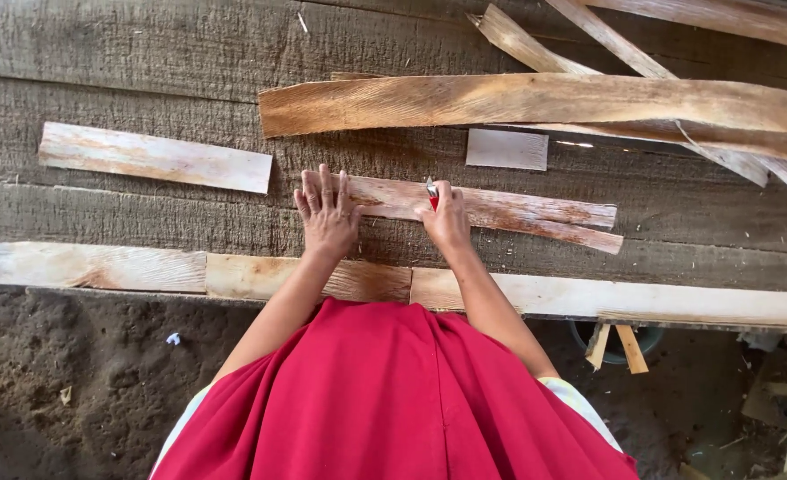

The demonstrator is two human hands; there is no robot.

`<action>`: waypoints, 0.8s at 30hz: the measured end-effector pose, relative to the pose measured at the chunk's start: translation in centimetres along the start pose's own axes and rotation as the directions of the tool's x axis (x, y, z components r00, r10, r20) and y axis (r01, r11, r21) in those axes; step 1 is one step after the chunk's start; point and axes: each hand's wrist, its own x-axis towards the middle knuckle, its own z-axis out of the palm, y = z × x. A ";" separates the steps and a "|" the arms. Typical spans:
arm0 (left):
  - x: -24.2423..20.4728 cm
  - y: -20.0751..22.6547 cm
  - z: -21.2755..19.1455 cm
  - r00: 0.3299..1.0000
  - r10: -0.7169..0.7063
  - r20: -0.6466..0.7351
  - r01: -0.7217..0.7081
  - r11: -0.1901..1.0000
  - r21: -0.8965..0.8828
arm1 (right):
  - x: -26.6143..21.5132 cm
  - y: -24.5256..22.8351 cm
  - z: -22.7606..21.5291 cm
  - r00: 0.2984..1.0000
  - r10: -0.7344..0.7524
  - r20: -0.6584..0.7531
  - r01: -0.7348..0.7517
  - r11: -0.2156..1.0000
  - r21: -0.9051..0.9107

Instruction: The person uses a red utility knife to cut thin wooden strips into smaller rectangular pieces on a wooden workbench. They repeatedly position the knife, score the wood, and snap off the cut sections, accumulating a pile of cut pieces.

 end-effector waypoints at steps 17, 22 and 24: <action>1.7 5.6 1.1 0.927 0.371 0.062 -0.368 0.928 -0.051 | -0.3 7.7 2.6 0.711 0.524 -0.470 -0.150 0.765 0.626; 1.9 9.1 1.6 0.856 0.506 0.104 -0.500 0.862 -0.081 | 0.9 14.4 1.2 0.561 0.775 -0.291 -0.015 0.360 0.933; 1.8 10.4 2.0 0.857 0.493 0.147 -0.492 0.869 -0.048 | 1.7 16.8 0.0 0.533 0.803 -0.266 0.053 0.282 0.958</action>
